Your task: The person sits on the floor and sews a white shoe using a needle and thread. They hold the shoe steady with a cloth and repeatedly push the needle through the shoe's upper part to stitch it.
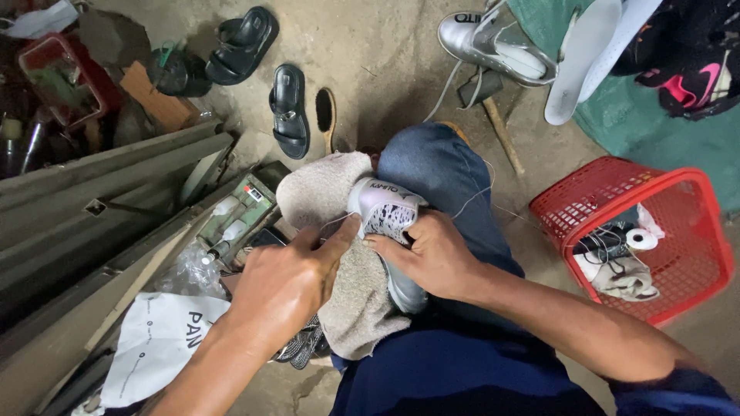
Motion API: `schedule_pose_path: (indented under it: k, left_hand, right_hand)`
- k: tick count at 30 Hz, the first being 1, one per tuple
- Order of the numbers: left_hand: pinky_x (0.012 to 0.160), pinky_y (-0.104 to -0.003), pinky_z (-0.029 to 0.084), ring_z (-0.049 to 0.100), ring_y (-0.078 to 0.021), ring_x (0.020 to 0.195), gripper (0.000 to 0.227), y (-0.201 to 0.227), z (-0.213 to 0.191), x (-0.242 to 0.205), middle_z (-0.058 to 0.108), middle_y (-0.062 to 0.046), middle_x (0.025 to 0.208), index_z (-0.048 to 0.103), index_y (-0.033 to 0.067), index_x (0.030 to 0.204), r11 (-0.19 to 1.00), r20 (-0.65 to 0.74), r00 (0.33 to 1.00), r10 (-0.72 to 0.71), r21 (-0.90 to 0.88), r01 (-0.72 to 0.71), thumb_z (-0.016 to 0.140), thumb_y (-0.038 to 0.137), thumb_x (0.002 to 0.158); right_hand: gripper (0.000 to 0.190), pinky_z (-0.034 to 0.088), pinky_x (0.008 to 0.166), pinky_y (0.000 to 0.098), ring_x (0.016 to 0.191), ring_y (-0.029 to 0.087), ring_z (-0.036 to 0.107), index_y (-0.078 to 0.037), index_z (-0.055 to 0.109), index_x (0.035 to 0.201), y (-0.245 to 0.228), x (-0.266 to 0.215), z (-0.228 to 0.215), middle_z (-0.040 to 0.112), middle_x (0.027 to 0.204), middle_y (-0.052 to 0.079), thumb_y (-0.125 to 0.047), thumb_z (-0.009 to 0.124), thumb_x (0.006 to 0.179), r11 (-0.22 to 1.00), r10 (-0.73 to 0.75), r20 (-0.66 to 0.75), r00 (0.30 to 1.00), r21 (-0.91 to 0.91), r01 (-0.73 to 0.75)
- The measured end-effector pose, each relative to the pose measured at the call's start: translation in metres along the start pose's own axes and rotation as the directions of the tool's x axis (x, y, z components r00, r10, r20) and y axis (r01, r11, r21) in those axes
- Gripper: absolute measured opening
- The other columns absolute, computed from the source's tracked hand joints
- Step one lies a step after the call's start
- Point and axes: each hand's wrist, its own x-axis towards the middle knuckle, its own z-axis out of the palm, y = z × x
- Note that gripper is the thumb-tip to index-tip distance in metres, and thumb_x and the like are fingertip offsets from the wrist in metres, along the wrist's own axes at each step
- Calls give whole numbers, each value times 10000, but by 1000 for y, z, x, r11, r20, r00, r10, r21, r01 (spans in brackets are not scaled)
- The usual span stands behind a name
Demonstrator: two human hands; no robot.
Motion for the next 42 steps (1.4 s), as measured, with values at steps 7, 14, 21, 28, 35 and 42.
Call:
schedule_pose_path:
  k: [7,14,21,28,35,42]
  left_hand:
    - [438,-501,623,706,-297,468,462,-4,0,-1,717,-46,1055,617,213,1420,983,-229,973,28,-171,-69,600,153,962]
    - [507,-405,540,608,-182,534,743,-17,24,-39,665,118,798,546,450,1471,989,-239,969,-69,-141,35,686,145,808]
    - [546,-482,531,706,-314,595,571,-3,22,-51,690,102,1011,509,491,1485,992,-232,965,-124,-55,114,559,321,942]
    - [513,-512,588,723,-325,606,478,9,33,-55,713,-24,1062,558,334,1455,992,-372,920,-123,-34,119,545,305,979]
    - [621,-608,629,754,-454,675,298,5,42,-50,743,-128,1175,677,181,1239,992,-475,874,-104,-117,54,541,311,1008]
    - [645,-468,610,760,-302,859,289,-12,54,-43,756,52,1148,729,266,1194,989,-535,835,-127,-130,67,568,371,978]
  right_hand:
    - [468,375,444,352,451,86,436,-137,518,601,-3,-1,-2,523,517,-53,-361,801,900,985,137,41,990,-111,-132]
    - [212,559,817,362,889,250,682,-27,728,1163,-30,-57,-46,747,1008,121,-53,689,957,860,-490,-169,855,-254,443]
    - [186,384,766,411,936,254,526,-178,765,1126,13,-59,-56,636,1047,-20,-200,696,955,616,-598,-102,795,-693,375]
    - [136,499,991,390,1164,240,619,-112,717,951,-40,-99,-96,704,1057,16,-191,612,988,890,-455,67,888,51,452]
    - [130,584,859,241,895,140,771,-47,797,1003,-25,-63,-33,807,981,61,-74,699,923,900,-415,-263,871,22,435]
    - [160,437,628,504,760,343,642,-141,611,857,-10,-35,16,631,764,78,-193,544,993,853,-412,-33,910,-366,373]
